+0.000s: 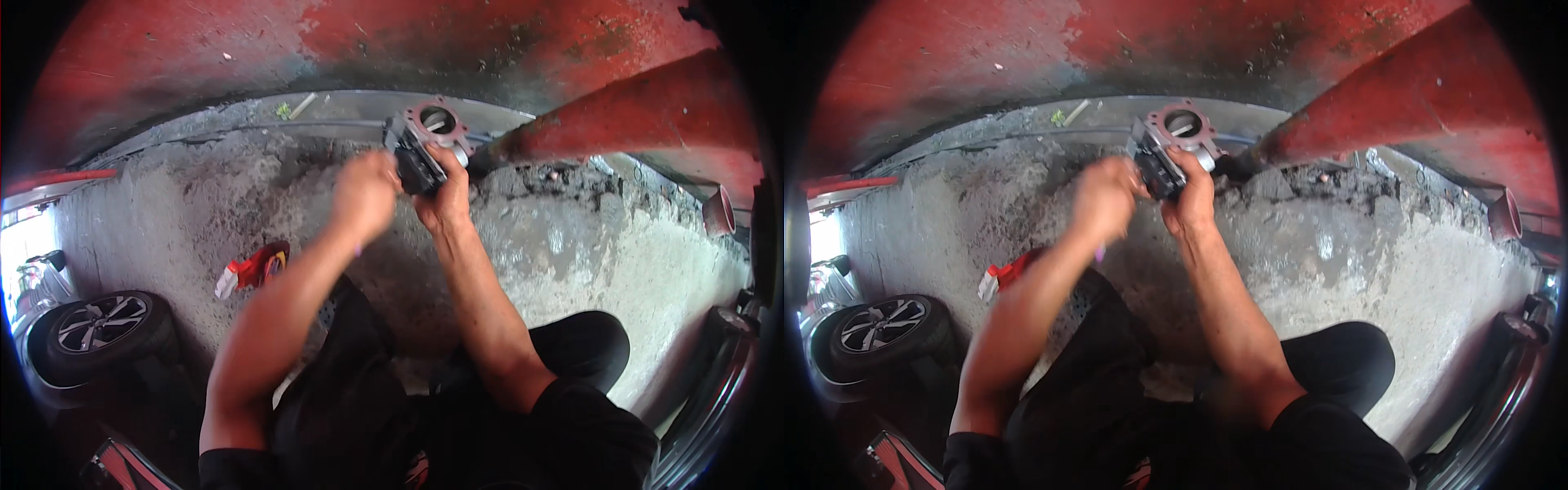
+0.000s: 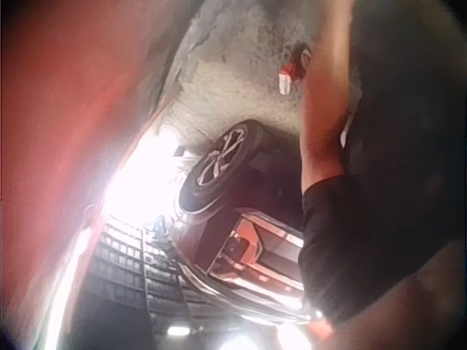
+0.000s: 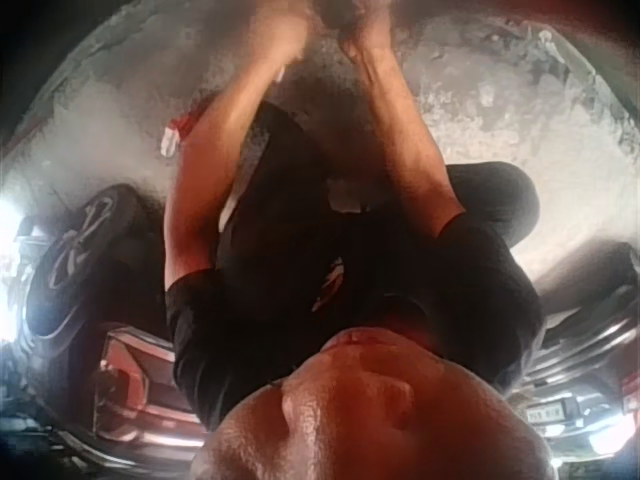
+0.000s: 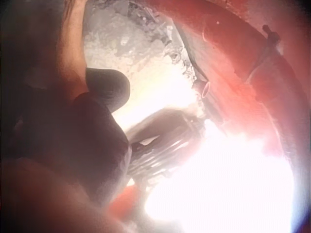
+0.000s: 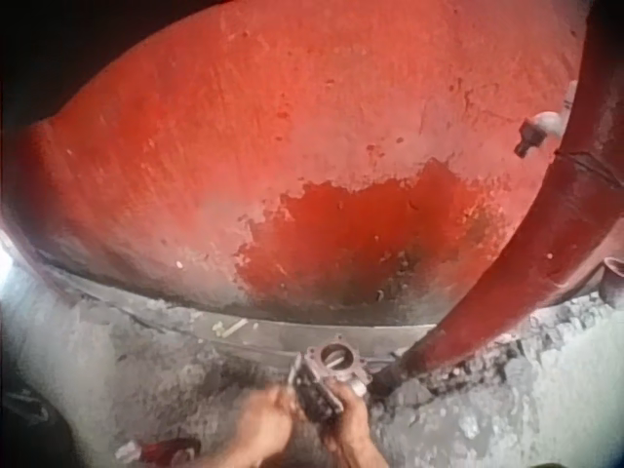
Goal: The person cleans a throttle body by brushing it with a toothbrush, spraying it with a cleaning agent, and rinsing it under a stream of water from a tap.
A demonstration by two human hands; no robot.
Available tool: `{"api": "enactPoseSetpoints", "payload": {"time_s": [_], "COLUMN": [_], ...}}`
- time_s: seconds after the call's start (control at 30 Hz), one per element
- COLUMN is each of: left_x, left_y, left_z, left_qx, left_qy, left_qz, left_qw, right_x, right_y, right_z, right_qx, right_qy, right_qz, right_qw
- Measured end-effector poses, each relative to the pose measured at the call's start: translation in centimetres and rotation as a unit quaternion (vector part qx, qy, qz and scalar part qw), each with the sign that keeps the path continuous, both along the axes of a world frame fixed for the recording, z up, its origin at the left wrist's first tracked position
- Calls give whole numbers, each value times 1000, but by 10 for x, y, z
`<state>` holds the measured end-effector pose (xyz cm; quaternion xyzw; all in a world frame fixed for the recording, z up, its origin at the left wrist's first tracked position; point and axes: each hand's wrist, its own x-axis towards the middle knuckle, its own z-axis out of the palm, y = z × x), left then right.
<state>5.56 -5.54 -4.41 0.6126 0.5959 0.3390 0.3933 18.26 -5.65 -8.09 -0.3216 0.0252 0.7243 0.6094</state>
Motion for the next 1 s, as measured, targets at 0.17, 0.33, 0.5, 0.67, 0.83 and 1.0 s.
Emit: {"api": "enactPoseSetpoints", "payload": {"time_s": [0.17, 0.33, 0.5, 0.67, 0.83, 1.0], "left_x": [7, -12, -22, -13, -30, -32], "left_y": [-35, -4, 3, -24, -9, -6], "left_z": [5, 22, 45, 33, 6, 38], "left_qx": [-121, -93, -146, -68, 20, -202], "left_qy": [35, 63, 121, 248, 146, 41], "left_qz": [-39, 43, -48, -93, -17, 70], "left_qw": [991, 993, 981, 962, 989, 976], "right_x": [17, 17, 16, 20, 11, 15], "right_y": [-2, 1, 5, -2, 2, -12], "right_z": [-9, 2, 2, 5, -4, 4], "right_qx": [24, 59, 95, 125, 137, 153], "right_qy": [-80, -134, -125, -137, -202, -182], "right_qz": [21, 31, 13, 13, 1, 75], "right_qw": [996, 989, 987, 983, 970, 968]}}
